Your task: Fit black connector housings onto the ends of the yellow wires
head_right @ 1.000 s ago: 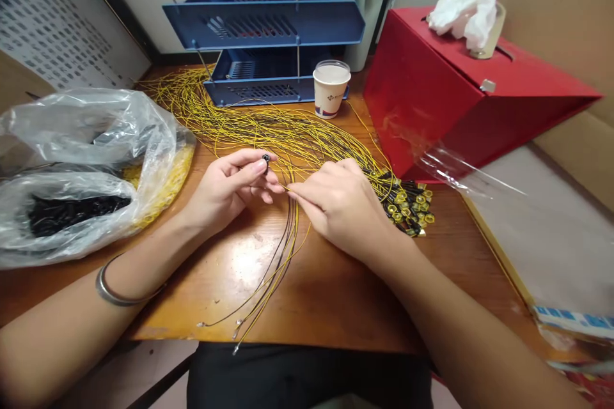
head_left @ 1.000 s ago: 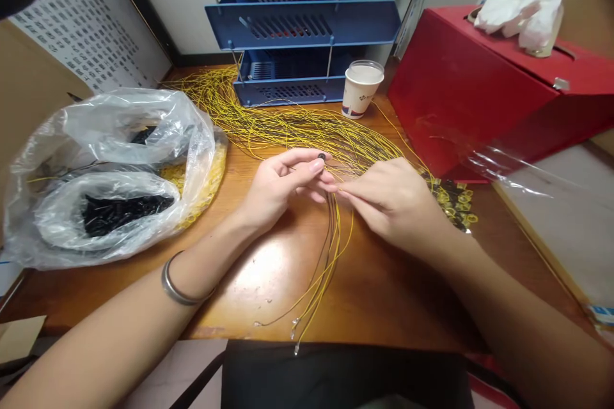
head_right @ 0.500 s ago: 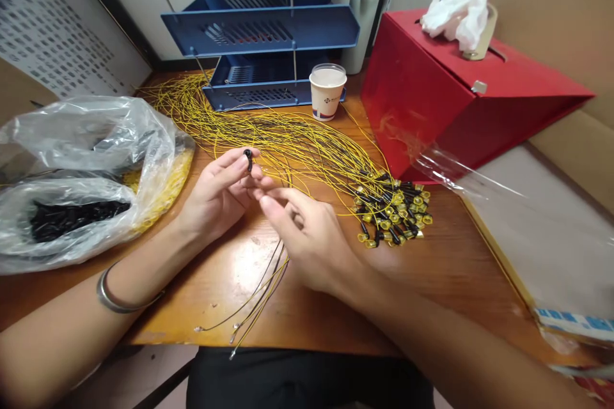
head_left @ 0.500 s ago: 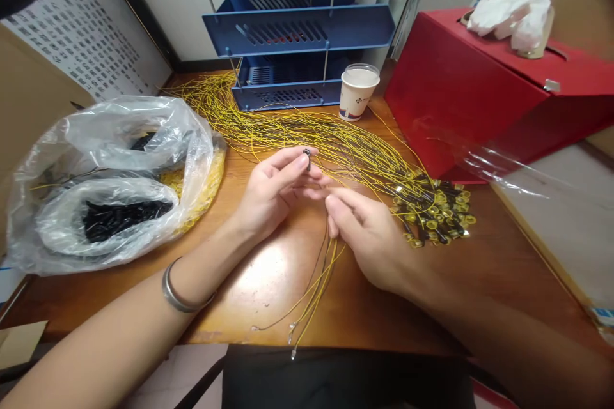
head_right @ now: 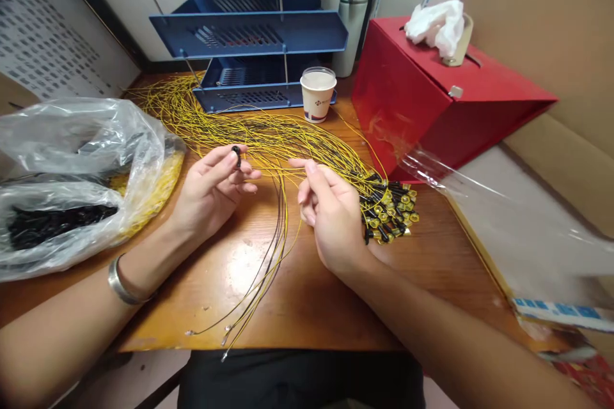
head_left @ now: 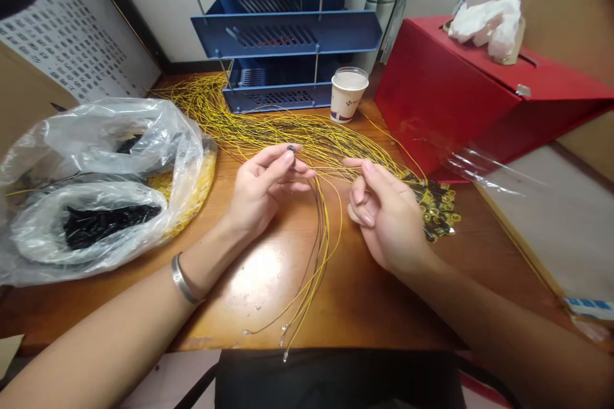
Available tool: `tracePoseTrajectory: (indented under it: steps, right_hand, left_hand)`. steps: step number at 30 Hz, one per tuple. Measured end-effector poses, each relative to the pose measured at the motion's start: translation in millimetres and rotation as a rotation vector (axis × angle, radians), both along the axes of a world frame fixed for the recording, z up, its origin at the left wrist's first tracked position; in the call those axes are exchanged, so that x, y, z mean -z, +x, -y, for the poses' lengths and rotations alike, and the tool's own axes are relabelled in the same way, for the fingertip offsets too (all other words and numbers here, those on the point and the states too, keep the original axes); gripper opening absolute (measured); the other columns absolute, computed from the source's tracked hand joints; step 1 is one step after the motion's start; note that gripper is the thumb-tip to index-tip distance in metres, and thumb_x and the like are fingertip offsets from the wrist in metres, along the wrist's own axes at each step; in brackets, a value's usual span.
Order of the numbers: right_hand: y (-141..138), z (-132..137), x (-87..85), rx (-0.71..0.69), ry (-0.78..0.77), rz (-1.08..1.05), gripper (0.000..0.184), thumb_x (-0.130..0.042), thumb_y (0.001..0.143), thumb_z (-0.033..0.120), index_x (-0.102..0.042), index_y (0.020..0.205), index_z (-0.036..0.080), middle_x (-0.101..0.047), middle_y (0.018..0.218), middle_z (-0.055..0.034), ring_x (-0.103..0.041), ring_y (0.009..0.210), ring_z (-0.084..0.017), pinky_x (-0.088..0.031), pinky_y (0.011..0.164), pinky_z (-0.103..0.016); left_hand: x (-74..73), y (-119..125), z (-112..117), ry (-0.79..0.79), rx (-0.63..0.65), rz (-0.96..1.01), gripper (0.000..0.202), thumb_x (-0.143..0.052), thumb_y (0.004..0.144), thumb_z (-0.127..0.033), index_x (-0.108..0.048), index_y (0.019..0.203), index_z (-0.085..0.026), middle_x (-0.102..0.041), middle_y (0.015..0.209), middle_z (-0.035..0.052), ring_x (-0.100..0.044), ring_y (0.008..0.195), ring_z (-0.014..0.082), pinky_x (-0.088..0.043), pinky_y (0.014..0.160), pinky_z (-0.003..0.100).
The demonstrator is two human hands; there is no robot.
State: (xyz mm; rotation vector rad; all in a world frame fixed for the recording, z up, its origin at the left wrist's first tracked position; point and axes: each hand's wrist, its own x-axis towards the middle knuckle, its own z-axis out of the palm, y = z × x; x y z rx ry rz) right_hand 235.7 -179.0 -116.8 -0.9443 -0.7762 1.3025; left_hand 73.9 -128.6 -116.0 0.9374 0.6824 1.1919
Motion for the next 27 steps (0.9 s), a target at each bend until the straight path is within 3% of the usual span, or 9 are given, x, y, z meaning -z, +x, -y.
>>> tracePoseTrajectory:
  steps: [4,7,9,12,15,19,23,27]
  right_hand:
    - [-1.9,1.1,5.7,-0.121,-0.027,0.061,0.029,-0.068,0.088,0.045,-0.068,0.105,0.022,-0.052,0.062,0.0056,-0.029,0.041,-0.004,-0.017,0.04,-0.024]
    - [-5.2,2.5,10.3,-0.139,-0.013,0.126,0.032,-0.068,0.088,0.047,-0.066,0.077,0.017,-0.051,0.06,0.0039,-0.031,0.041,-0.004,-0.018,0.041,-0.025]
    - [-5.2,2.7,9.9,-0.049,0.003,0.156,0.036,-0.065,0.089,0.05,-0.065,0.073,0.017,-0.053,0.062,0.0028,-0.03,0.04,-0.003,-0.016,0.041,-0.026]
    - [-3.2,2.4,7.2,0.104,-0.002,0.138,0.03,-0.065,0.089,0.049,-0.071,0.091,0.019,-0.053,0.064,0.0036,-0.027,0.04,-0.003,-0.015,0.04,-0.027]
    - [-2.3,2.6,8.0,0.047,-0.003,0.151,0.029,-0.066,0.089,0.048,-0.072,0.095,0.02,-0.054,0.062,0.0038,-0.03,0.041,-0.004,-0.018,0.041,-0.026]
    - [-2.9,2.7,12.9,-0.113,-0.036,0.276,0.036,-0.064,0.091,0.048,-0.067,0.071,0.017,-0.044,0.044,0.0051,-0.034,0.039,-0.006,-0.021,0.041,-0.025]
    - [-2.4,1.6,14.3,0.02,0.0,0.254,0.039,-0.065,0.091,0.045,-0.065,0.064,0.017,-0.052,0.051,0.0038,-0.035,0.039,-0.004,-0.021,0.04,-0.023]
    - [-3.2,2.7,14.3,0.106,0.007,0.193,0.03,-0.065,0.091,0.044,-0.07,0.076,0.018,-0.059,0.069,0.0034,-0.037,0.041,-0.002,-0.023,0.04,-0.022]
  left_hand:
    - [4.1,0.0,1.8,0.021,0.195,-0.007,0.026,-0.081,0.077,-0.029,-0.07,0.097,-0.016,-0.075,0.074,0.0006,-0.074,0.071,0.0145,-0.062,0.062,0.02]
    - [7.2,0.7,4.3,0.041,0.309,-0.012,0.022,-0.078,0.081,-0.027,-0.071,0.097,-0.015,-0.076,0.077,0.0032,-0.074,0.071,0.0148,-0.062,0.063,0.022]
    - [7.5,0.8,4.1,0.041,0.265,-0.013,0.022,-0.078,0.08,-0.027,-0.071,0.097,-0.015,-0.076,0.078,0.0028,-0.074,0.072,0.0148,-0.062,0.063,0.022]
    - [6.5,0.7,2.7,0.034,0.174,-0.023,0.026,-0.08,0.078,-0.03,-0.07,0.098,-0.017,-0.076,0.077,0.0013,-0.075,0.076,0.016,-0.061,0.061,0.021]
    - [6.9,1.2,3.7,0.047,0.186,-0.044,0.027,-0.08,0.078,-0.031,-0.07,0.098,-0.016,-0.076,0.077,0.0023,-0.075,0.076,0.0171,-0.063,0.063,0.024]
    - [8.8,2.2,6.7,0.09,0.252,-0.068,0.02,-0.078,0.081,-0.026,-0.072,0.096,-0.014,-0.077,0.082,0.0042,-0.075,0.074,0.016,-0.064,0.065,0.025]
    - [9.0,1.5,4.9,0.107,0.211,-0.015,0.018,-0.075,0.083,-0.025,-0.072,0.099,-0.016,-0.077,0.081,0.0025,-0.075,0.078,0.0156,-0.064,0.066,0.023]
    - [8.3,1.1,4.3,0.08,0.204,-0.007,0.018,-0.076,0.083,-0.024,-0.071,0.097,-0.015,-0.077,0.078,0.0026,-0.075,0.078,0.0154,-0.063,0.063,0.022]
